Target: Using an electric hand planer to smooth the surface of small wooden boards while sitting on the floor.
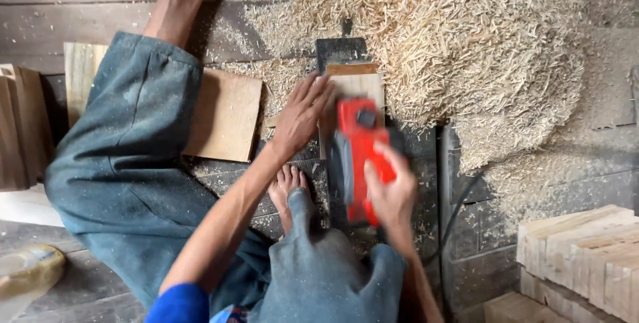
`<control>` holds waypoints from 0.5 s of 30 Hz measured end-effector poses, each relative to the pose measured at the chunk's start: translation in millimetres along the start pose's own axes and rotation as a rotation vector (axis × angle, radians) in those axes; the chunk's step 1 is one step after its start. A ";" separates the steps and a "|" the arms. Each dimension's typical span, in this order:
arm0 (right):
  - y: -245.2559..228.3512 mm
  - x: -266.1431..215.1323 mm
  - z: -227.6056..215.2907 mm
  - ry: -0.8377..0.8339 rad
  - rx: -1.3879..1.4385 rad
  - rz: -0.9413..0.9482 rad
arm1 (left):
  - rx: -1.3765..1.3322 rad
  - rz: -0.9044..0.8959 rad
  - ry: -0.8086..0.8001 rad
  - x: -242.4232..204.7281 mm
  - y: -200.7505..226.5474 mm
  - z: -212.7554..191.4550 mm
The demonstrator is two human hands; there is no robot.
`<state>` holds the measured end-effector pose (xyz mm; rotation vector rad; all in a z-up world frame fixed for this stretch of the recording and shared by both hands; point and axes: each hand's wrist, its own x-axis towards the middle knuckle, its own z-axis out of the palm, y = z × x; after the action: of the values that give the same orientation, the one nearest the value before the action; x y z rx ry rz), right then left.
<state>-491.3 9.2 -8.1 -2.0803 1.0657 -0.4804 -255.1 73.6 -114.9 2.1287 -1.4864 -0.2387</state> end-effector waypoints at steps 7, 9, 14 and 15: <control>0.3 -103.9 5.2 -0.059 0.034 0.468 | 0.408 0.356 -0.208 32.7 -47.3 47.2; -8.7 -89.8 9.2 -0.120 -0.007 0.522 | 0.515 0.337 -0.232 35.6 -42.4 43.0; -27.8 -33.6 32.6 -0.057 -0.065 0.252 | 0.187 0.221 -0.070 40.5 -38.8 17.3; -35.9 -21.9 35.6 -0.072 -0.006 0.204 | 0.055 0.143 -0.177 45.4 -41.5 9.0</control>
<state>-463.3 56.5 -4.4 -1.9522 1.2217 -0.2994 -207.7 39.9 -136.9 2.0773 -1.7569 -0.3448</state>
